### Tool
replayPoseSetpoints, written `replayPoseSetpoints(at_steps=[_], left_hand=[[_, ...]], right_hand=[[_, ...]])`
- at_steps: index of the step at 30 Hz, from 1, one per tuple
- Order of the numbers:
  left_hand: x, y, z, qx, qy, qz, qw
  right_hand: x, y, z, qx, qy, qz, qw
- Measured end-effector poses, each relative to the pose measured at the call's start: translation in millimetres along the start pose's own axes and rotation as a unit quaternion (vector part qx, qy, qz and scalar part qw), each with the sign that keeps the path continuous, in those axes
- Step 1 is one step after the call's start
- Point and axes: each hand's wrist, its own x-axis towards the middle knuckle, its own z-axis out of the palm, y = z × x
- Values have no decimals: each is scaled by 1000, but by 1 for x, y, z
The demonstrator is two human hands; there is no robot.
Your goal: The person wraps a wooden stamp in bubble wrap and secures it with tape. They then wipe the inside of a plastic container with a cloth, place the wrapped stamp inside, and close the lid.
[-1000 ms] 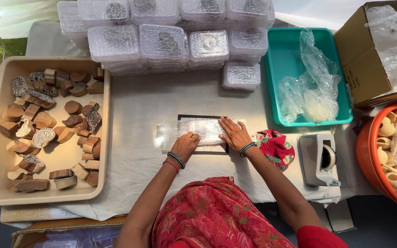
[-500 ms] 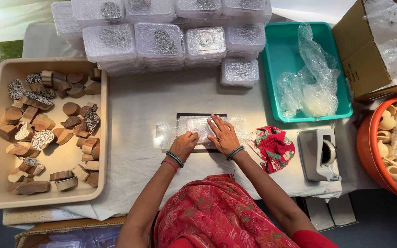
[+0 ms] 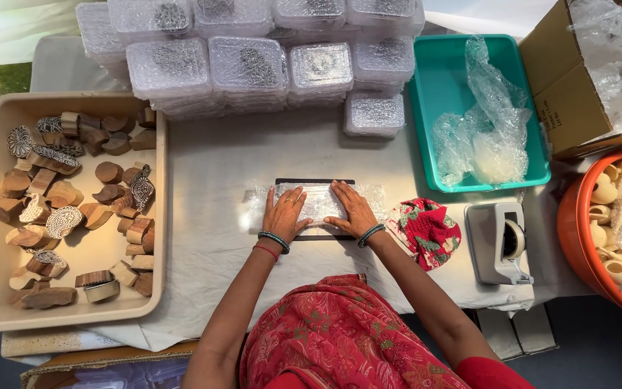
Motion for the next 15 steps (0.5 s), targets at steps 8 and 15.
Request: replayPoseSetpoints(at_steps=[8, 15], left_hand=[[3, -12, 23, -51, 39, 15, 998], [3, -8, 27, -32, 97, 59, 993]], right_hand=[[-2, -10, -5, 60, 34, 25, 997], [-2, -23, -12, 86, 98, 8, 992]])
